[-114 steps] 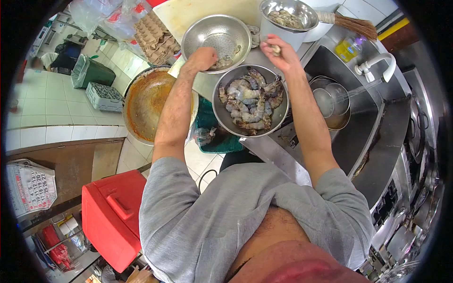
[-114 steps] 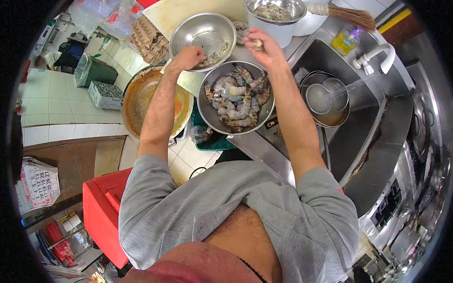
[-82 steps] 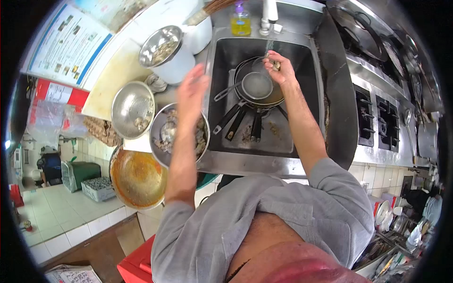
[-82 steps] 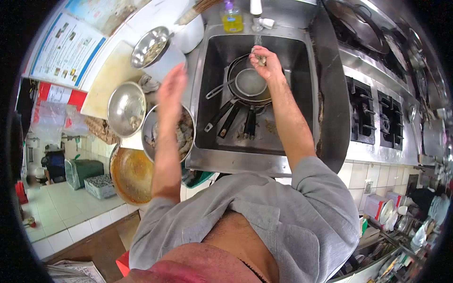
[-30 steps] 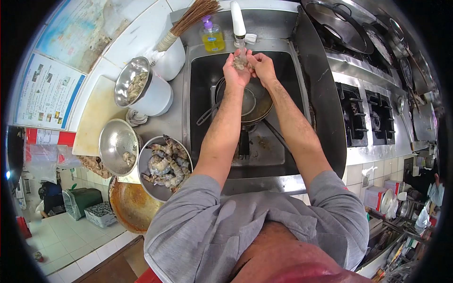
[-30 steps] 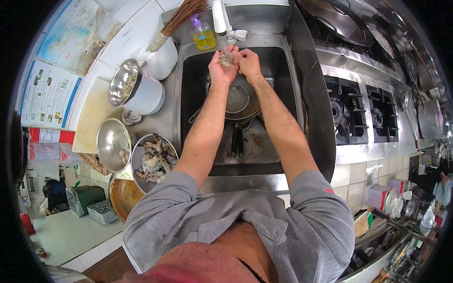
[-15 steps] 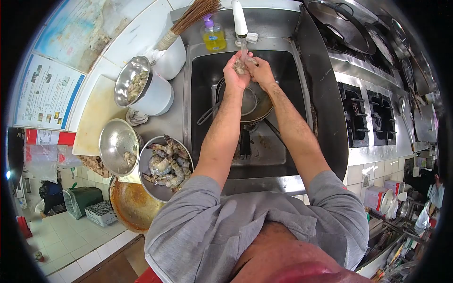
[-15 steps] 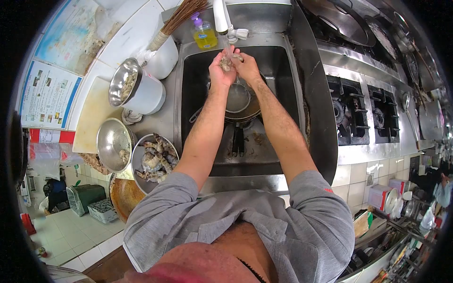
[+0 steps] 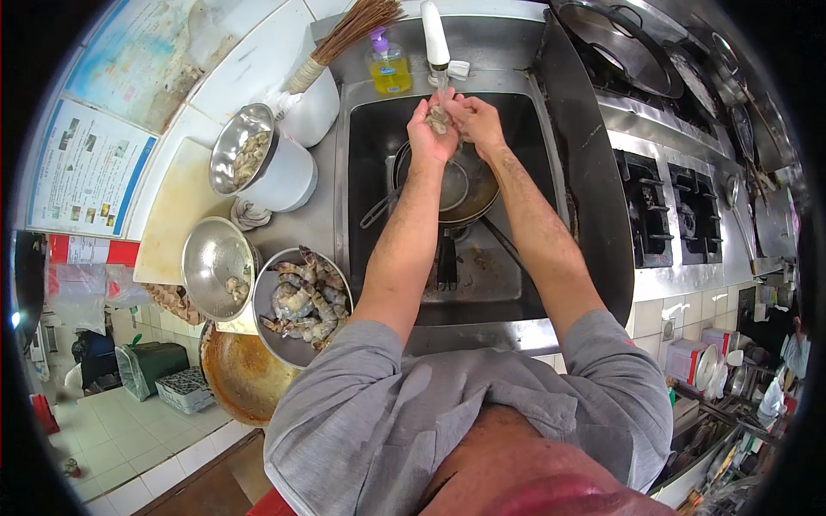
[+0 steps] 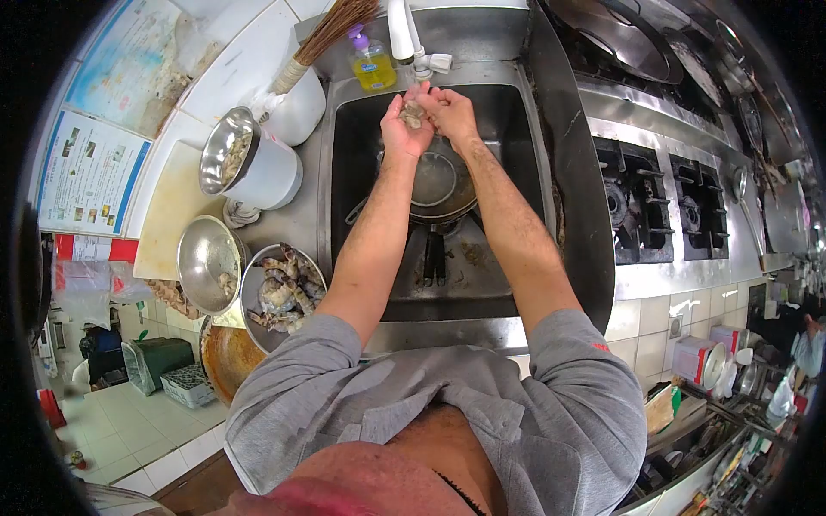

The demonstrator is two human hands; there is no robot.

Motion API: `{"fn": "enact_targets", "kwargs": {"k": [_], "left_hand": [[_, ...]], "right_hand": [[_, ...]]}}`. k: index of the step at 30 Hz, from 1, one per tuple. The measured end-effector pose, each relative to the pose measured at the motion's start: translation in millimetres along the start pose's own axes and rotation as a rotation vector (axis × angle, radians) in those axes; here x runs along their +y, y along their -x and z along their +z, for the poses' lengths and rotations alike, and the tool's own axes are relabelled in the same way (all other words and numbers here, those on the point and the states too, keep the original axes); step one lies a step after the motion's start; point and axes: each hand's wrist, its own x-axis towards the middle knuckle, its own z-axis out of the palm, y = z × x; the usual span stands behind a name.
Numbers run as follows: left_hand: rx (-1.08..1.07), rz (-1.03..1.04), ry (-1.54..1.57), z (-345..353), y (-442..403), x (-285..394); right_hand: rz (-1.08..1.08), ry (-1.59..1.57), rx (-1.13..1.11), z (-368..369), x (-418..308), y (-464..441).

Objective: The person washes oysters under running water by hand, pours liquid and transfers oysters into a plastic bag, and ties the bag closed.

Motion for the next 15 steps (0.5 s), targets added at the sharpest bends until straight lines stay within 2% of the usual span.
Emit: {"fn": "enact_targets", "kwargs": {"k": [1,3,4,8,10,14,15], "left_hand": [[-0.022,-0.003,-0.079,-0.1,0.4,-0.4],[-0.046,-0.008,-0.157,0.3,1.1,-1.2],[-0.047,-0.009,-0.158,0.4,1.7,-1.5],[-0.007,0.012,-0.047,-4.5,1.6,-1.5],[0.004,0.023,-0.023,-8.0,-1.3,-1.9],[0.02,0.031,0.012,-9.6,-8.1,-0.6],[0.02,0.031,0.013,-8.2,-7.8,0.5]], "right_hand": [[0.0,0.0,0.0,0.8,6.7,-4.7],[-0.307,0.505,0.062,4.3,17.1,-12.4],[-0.232,0.539,0.038,2.0,18.5,-13.3],[-0.27,0.518,0.065,2.7,26.4,-15.0],[0.008,-0.034,0.067,5.5,15.6,-1.9],[0.014,-0.111,0.099,4.8,9.6,7.8],[0.0,-0.194,0.031,3.8,11.2,6.9]]}}
